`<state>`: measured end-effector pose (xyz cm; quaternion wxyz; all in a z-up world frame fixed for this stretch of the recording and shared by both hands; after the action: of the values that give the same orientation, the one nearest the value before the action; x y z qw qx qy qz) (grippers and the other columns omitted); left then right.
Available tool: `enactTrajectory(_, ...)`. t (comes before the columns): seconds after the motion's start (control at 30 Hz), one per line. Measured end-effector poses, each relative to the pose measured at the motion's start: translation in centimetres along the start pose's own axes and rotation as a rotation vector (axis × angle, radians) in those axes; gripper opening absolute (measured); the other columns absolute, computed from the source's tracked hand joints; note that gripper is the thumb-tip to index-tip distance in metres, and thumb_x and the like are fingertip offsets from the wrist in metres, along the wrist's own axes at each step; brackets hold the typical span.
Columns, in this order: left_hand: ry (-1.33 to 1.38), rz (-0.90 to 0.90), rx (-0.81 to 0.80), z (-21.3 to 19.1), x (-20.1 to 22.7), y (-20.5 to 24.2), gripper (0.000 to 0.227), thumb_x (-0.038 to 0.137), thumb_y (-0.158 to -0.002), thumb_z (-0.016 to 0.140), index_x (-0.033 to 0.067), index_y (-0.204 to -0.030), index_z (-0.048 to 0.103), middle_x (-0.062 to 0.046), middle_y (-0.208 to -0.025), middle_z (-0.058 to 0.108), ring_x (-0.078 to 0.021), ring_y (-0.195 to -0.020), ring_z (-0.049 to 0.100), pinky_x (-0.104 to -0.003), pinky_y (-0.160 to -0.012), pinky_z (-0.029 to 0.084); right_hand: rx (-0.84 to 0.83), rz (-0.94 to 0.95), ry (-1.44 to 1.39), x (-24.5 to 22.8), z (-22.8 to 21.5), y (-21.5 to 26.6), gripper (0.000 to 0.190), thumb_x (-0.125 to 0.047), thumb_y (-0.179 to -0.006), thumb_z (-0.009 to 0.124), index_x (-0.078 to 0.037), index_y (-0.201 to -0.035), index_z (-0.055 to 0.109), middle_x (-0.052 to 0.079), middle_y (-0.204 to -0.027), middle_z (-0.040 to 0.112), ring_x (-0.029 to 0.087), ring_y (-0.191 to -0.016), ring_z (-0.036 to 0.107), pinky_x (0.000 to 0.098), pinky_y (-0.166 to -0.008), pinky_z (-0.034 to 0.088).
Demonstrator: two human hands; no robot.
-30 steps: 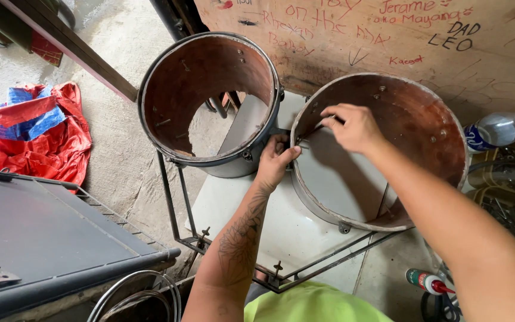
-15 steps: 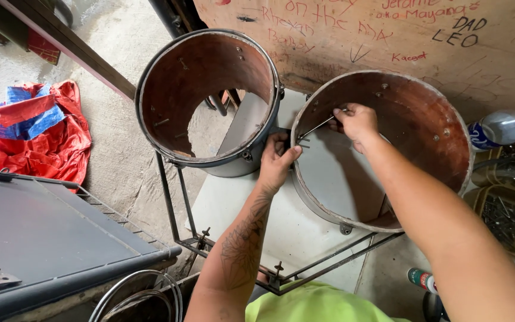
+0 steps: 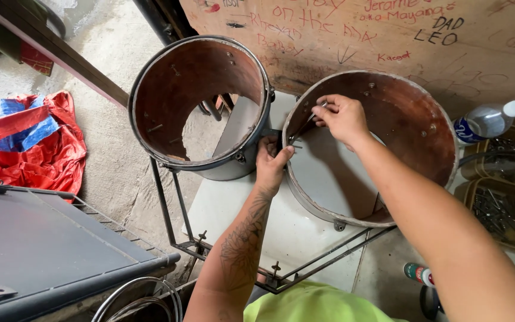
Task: The person uses scissors to cut a strip of material from a circular drum rim, then places the rim aside. They pick up a tube of glue and set it down, then use a wrench to tighten bolts on the metal frame connecting two cylindrical drums.
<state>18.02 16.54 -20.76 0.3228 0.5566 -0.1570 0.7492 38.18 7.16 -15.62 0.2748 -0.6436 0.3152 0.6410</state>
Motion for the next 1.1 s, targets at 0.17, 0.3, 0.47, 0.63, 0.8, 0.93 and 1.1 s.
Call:
enactTrajectory(0.17,0.001,-0.006,-0.033,-0.3,0.8,-0.2,0.055,0.021,-0.081,0.088,0.0052,-0.121,0.054,-0.005,-0.098,0.063,-0.0142,-0.093,0.062,-0.028,-0.083,0.056,0.176,0.098,-0.061,2.8,-1.3,-2.0,0.031,-0.013,-0.100,0.072,0.000,-0.127,0.064,0.020,-0.109,0.072,0.026,-0.084,0.076,0.0377,-0.070,0.070)
enactTrajectory(0.3,-0.026,-0.002,-0.042,-0.9,-0.5,-0.7,0.057,0.022,-0.081,0.089,0.0074,-0.125,0.056,-0.007,-0.099,0.064,-0.0160,-0.092,0.063,-0.031,-0.084,0.057,0.284,-0.066,0.069,-2.6,-3.1,-0.2,0.024,-0.008,-0.101,0.068,-0.001,-0.124,0.068,0.020,-0.096,0.075,0.026,-0.073,0.078,0.0344,-0.060,0.070)
enactTrajectory(0.47,-0.036,0.019,-0.109,-1.0,0.4,-0.7,0.041,0.021,-0.084,0.076,0.0065,-0.118,0.058,-0.009,-0.103,0.069,-0.0153,-0.094,0.064,-0.027,-0.087,0.050,0.255,-0.055,0.044,-13.5,-7.2,7.1,0.020,-0.006,-0.102,0.062,-0.005,-0.122,0.064,0.010,-0.095,0.075,0.013,-0.076,0.071,0.0222,-0.067,0.066)
enactTrajectory(0.63,-0.185,-0.017,0.003,-0.2,2.9,0.4,0.046,0.017,-0.085,0.072,0.0041,-0.126,0.056,-0.014,-0.117,0.071,-0.0181,-0.101,0.067,-0.030,-0.089,0.054,0.300,-0.185,0.320,-19.9,-13.6,18.2,0.025,-0.004,-0.100,0.072,0.001,-0.125,0.068,0.013,-0.099,0.076,0.012,-0.091,0.075,0.0204,-0.072,0.063)
enactTrajectory(0.8,-0.786,0.289,-0.013,2.5,9.7,3.7,0.060,0.020,-0.083,0.075,-0.0025,-0.132,0.049,-0.020,-0.122,0.059,-0.0315,-0.113,0.059,-0.038,-0.100,0.045,0.443,-0.207,0.461,-19.9,-20.8,28.5,0.021,0.002,-0.105,0.066,0.004,-0.126,0.065,0.015,-0.097,0.072,0.018,-0.087,0.073,0.0270,-0.082,0.061)
enactTrajectory(0.93,-0.917,0.770,-0.086,5.0,12.7,6.3,0.055,0.008,-0.088,0.075,-0.0111,-0.133,0.050,-0.026,-0.122,0.055,-0.0459,-0.118,0.053,-0.051,-0.105,0.041,0.629,0.067,0.512,-14.8,-27.2,36.2,0.019,-0.005,-0.109,0.060,-0.009,-0.127,0.066,0.003,-0.095,0.066,0.018,-0.077,0.075,0.0237,-0.069,0.057)
enactTrajectory(1.1,-0.933,0.899,-0.232,7.3,13.0,8.6,0.050,0.003,-0.086,0.075,-0.0074,-0.130,0.054,-0.025,-0.126,0.057,-0.0440,-0.120,0.054,-0.053,-0.104,0.042,0.798,0.597,0.501,-5.5,-32.9,45.3,0.025,-0.021,-0.106,0.060,-0.013,-0.129,0.069,0.010,-0.096,0.064,0.020,-0.081,0.057,0.0327,-0.069,0.042)
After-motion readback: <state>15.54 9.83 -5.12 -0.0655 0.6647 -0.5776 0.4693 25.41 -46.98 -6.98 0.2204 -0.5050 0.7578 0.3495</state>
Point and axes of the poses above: each hand's wrist, its own y-axis away from the middle knuckle, its own z-axis out of the palm, x = y × z, the point moved 3 cm from there along -y, towards the middle knuckle
